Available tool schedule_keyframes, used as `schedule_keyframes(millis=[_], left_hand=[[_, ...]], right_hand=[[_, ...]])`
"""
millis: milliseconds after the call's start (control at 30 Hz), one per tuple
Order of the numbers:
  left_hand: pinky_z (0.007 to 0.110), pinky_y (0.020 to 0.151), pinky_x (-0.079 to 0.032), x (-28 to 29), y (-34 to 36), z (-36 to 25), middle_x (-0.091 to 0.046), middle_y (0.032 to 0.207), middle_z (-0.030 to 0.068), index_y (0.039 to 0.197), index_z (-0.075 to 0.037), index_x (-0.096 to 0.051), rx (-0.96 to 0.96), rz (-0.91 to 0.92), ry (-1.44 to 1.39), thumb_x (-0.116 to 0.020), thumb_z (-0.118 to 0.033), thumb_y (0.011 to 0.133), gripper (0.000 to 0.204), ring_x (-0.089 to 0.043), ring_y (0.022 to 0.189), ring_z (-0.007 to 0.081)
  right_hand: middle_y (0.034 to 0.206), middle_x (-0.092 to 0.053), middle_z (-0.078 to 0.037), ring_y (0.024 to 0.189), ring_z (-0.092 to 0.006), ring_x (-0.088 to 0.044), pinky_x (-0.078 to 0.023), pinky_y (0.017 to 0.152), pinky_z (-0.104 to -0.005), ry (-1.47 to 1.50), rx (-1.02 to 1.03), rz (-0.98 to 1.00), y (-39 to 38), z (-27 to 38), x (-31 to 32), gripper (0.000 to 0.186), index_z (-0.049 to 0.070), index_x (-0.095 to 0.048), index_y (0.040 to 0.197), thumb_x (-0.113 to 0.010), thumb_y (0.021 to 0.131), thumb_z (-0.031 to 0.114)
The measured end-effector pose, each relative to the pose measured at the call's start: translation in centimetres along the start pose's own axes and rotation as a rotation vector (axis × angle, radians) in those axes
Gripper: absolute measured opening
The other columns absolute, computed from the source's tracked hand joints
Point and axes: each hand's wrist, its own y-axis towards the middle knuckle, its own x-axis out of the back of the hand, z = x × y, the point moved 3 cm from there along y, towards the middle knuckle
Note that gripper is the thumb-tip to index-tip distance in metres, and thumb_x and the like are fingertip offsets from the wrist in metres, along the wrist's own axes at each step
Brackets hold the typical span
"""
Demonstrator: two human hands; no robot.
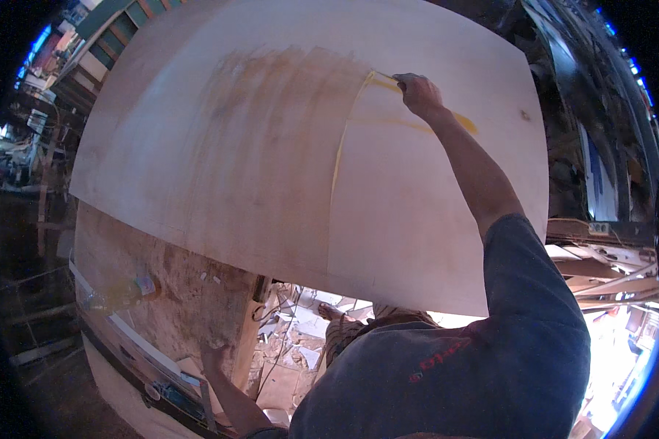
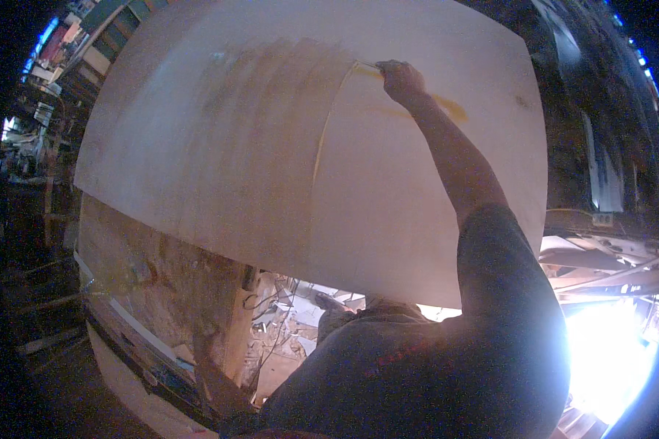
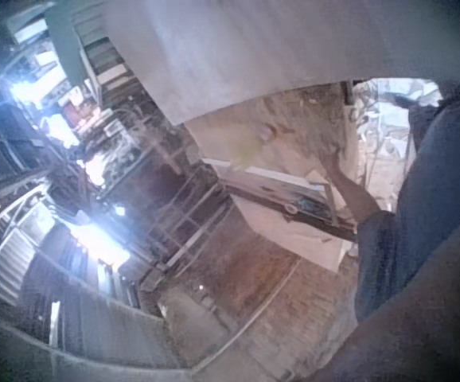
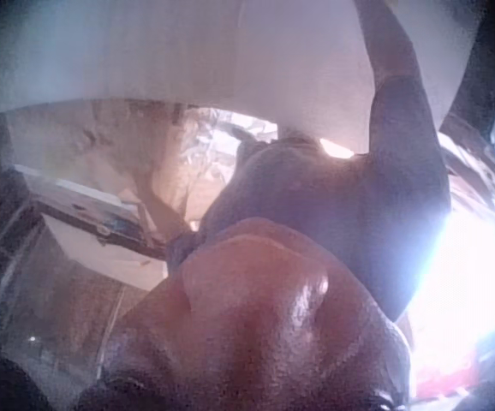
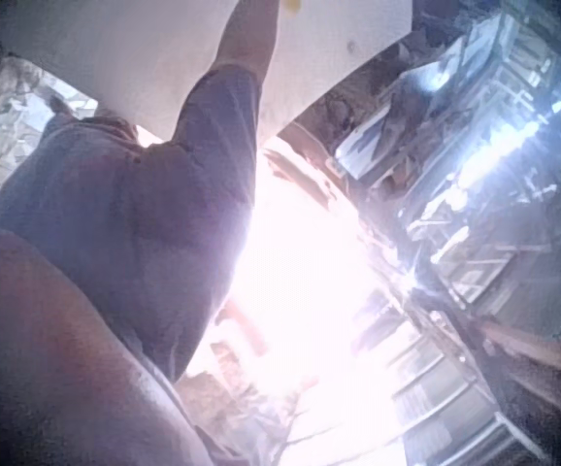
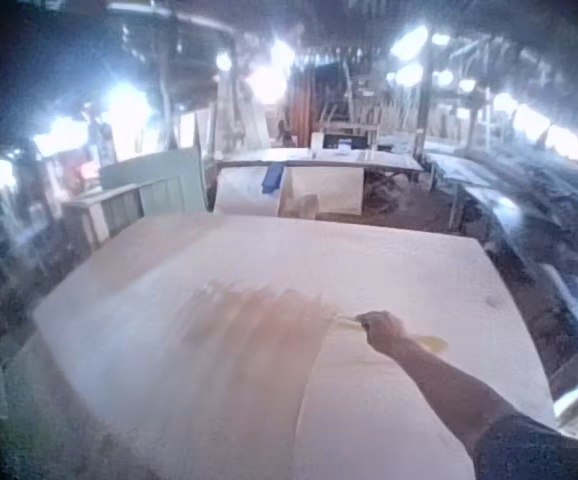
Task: The person pours a yellow liquid from a plastic bottle onto a large wooden board and spreads it evenly using a small rectangular block. The person repeatedly pours more liquid and continues to spread it across the surface of the board.
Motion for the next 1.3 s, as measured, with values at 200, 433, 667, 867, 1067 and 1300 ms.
schedule_keyframes(millis=[200, 433, 667, 867, 1067, 1300], left_hand=[[0.044, 0.120, -0.035, -0.9, -0.4, 0.7, -0.046, 0.156, 0.0224, 0.156, -0.004, -0.038, 0.052, 0.024, -0.078, -0.090, -0.055, 0.066, 0.115, -0.045, 0.144, 0.0367], [0.042, 0.124, -0.029, -2.4, 1.8, 0.5, -0.042, 0.160, 0.0207, 0.160, -0.005, -0.031, 0.016, -0.046, -0.139, -0.093, -0.055, 0.062, 0.126, -0.039, 0.148, 0.0345], [0.043, 0.127, -0.025, -4.0, 0.3, 5.0, -0.042, 0.162, 0.0180, 0.162, -0.006, -0.028, 0.033, -0.051, -0.209, -0.093, -0.060, 0.061, 0.131, -0.035, 0.152, 0.0320], [0.052, 0.123, -0.032, -5.4, -0.8, 1.9, -0.052, 0.155, 0.0138, 0.156, -0.015, -0.045, 0.006, -0.206, 0.219, -0.085, -0.063, 0.070, 0.106, -0.038, 0.151, 0.0298], [0.067, 0.120, -0.026, -1.0, -2.2, -3.8, -0.057, 0.150, 0.0154, 0.151, -0.020, -0.054, -0.007, -0.137, -0.097, -0.081, -0.067, 0.072, 0.096, -0.049, 0.142, 0.0365], [0.079, 0.117, -0.016, -1.8, -2.8, -3.3, -0.057, 0.150, 0.0157, 0.148, -0.020, -0.057, 0.072, -0.016, -0.037, -0.079, -0.067, 0.073, 0.091, -0.051, 0.140, 0.0393]], right_hand=[[0.123, -0.073, -0.010, 0.115, -0.0324, -0.069, -0.055, 0.097, -0.0471, -0.228, 0.043, 0.192, 4.7, 0.4, -1.6, 0.035, 0.026, -0.073, 0.126, -0.054, 0.098, 0.020], [0.112, -0.075, -0.017, 0.107, -0.0391, -0.070, -0.055, 0.090, -0.0541, -0.195, -0.029, 0.130, 12.1, -9.2, -5.9, 0.048, 0.013, -0.077, 0.108, -0.053, 0.100, 0.053], [0.103, -0.075, -0.018, 0.097, -0.0408, -0.072, -0.058, 0.086, -0.0522, -0.239, 0.302, 0.198, 3.7, 4.1, -5.3, 0.021, 0.015, -0.080, 0.100, -0.065, 0.087, 0.020], [0.094, -0.074, -0.019, 0.093, -0.0392, -0.072, -0.059, 0.082, -0.0518, -0.260, 0.349, 0.334, -8.5, 12.4, -2.9, 0.019, 0.013, -0.080, 0.095, -0.067, 0.083, 0.019], [0.095, -0.075, -0.015, 0.092, -0.0372, -0.072, -0.058, 0.081, -0.0519, -0.202, 0.287, 0.331, -21.4, 15.7, -1.3, 0.018, 0.016, -0.080, 0.095, -0.069, 0.082, 0.020], [0.098, -0.076, -0.012, 0.096, -0.0365, -0.072, -0.057, 0.082, -0.0522, -0.190, 0.330, 0.402, -32.9, 21.7, -0.8, 0.021, 0.018, -0.080, 0.099, -0.069, 0.082, 0.022]])
